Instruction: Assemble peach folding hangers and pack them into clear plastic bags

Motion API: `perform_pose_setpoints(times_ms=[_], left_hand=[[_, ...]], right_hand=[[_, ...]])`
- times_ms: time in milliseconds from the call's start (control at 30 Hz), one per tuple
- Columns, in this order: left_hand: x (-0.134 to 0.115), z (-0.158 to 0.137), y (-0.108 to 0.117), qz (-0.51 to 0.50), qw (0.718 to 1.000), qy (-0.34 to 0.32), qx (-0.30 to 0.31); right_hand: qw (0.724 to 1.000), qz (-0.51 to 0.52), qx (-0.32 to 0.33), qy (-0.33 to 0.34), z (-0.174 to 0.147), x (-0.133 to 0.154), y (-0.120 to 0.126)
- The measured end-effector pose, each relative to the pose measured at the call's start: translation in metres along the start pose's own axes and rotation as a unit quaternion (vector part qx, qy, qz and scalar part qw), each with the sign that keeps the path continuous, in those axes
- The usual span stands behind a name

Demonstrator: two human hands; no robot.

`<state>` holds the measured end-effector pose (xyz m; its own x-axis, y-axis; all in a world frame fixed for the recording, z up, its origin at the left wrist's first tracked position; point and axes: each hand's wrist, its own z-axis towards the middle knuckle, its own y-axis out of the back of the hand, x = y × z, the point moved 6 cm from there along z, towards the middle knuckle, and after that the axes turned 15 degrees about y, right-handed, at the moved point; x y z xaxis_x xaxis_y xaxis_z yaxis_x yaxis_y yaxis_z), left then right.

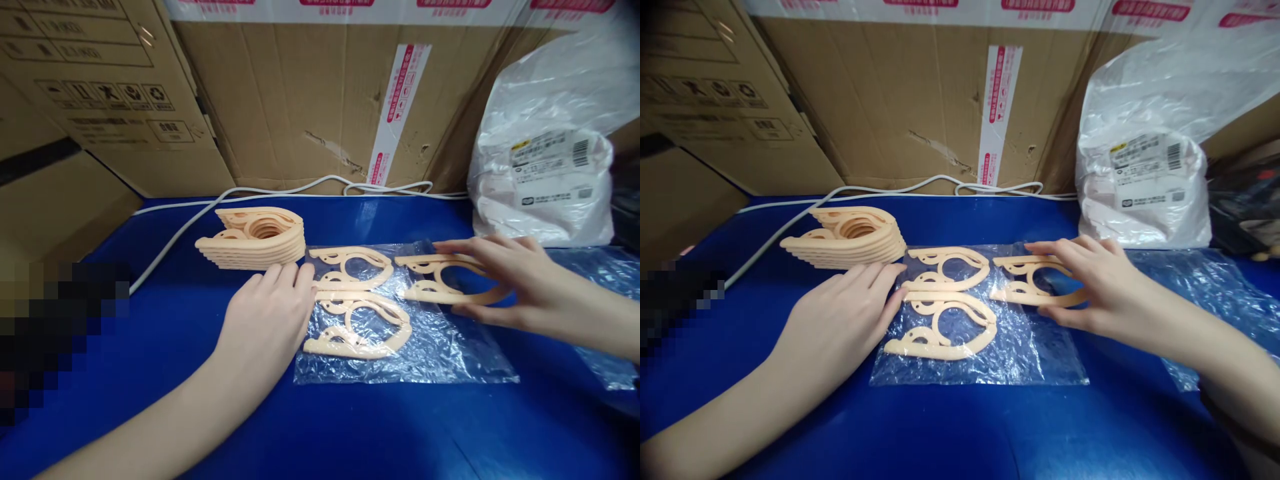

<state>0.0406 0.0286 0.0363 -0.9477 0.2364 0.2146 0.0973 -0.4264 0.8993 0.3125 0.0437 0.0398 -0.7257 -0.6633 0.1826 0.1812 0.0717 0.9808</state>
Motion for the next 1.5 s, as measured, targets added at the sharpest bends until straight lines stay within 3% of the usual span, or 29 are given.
perform_pose_setpoints(times_ms=[133,267,633,867,1200,1500], left_hand=[[0.002,0.001,-0.002,-0.026,0.999,0.009,0.016],[0.002,0.0,-0.006,-0.054,0.998,0.011,0.039],[0.006,0.001,-0.002,-0.08,0.996,0.02,0.046],[0.01,0.004,-0.004,-0.062,0.99,0.069,0.103],[0.01,0.003,-0.007,-0.069,0.975,0.107,0.181],[0.014,0.004,-0.01,-0.095,0.966,0.121,0.208]], right_hand=[[0.999,-0.011,-0.043,-0.008,0.005,0.003,0.007],[0.994,0.043,-0.094,-0.023,0.006,0.001,0.014],[0.985,0.099,-0.132,0.052,0.03,0.028,-0.024],[0.997,0.066,-0.04,0.003,0.018,0.004,-0.016],[0.98,0.097,-0.169,0.027,0.037,0.022,-0.026],[0.971,0.179,-0.154,0.042,0.051,0.026,-0.028]])
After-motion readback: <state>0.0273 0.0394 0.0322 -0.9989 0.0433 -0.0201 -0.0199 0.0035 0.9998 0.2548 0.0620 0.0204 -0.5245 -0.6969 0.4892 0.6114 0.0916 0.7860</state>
